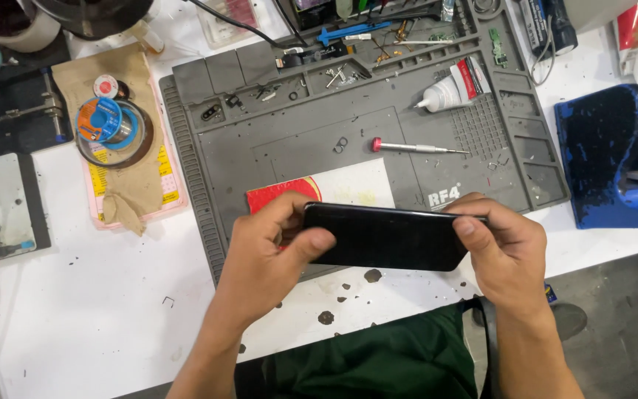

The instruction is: Sealing the back cover of a mobile phone with adhesive, securing it with tape, and testing the charging functionality.

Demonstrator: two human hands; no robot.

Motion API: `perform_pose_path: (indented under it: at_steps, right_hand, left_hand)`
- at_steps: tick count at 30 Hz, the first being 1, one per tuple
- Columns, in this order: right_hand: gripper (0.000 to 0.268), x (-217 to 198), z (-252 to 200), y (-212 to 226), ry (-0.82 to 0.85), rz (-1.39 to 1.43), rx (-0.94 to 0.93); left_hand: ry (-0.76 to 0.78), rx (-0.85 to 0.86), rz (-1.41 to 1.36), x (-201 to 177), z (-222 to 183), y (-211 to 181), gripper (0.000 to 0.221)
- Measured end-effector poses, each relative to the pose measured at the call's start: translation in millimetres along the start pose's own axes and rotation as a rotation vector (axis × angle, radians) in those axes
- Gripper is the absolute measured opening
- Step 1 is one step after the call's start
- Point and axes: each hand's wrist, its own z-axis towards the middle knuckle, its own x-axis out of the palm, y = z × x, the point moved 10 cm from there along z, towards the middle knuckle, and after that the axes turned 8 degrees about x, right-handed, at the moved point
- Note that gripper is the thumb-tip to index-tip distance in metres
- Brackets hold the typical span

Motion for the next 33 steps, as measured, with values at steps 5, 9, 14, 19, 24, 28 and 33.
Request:
perform_pose_path:
  at_steps: [5,9,14,19,24,28,33]
  right_hand:
    - [0.036,2.1,1.2,4.7,-0.051,0.019,0.016]
    - [0.038,19.5,-6.6,-21.4,0.003,0.581,0.23]
    - [0.022,15.6,-2.3,-46.8,-0.12,0.649,0.406]
    - [0.02,24.4,6.1,-18.5,-0.046,0.486,0.214]
    - [0.038,48.5,19.5,7.6,-0.066,0.37,0.145]
    - [0.035,73.7,20.3,52.6,0.03,0.126,-0.04]
    - [0.037,74.2,11.0,36.8,0.04,0.094,-0.044]
  left_hand:
    - [0.071,-0.21,0.0,22.2,-5.0,26.0,0.024]
    - [-0.045,-0.108,-0.231,34.5,-12.3,39.6,0.036]
    - [0.049,-0.232,-0.244,51.0,-18.3,29.1,0.061]
    - [0.156,0.006,0.237,64.7,-5.0,-18.3,0.106]
    - [0.017,-0.086,-0.494,66.4,10.3,18.6,0.035]
    - [-0.097,-0.046,-0.663,59.0,12.0,40.4,0.028]
    - [-0.21,-0.501,-0.983,38.4,6.0,44.0,0.063]
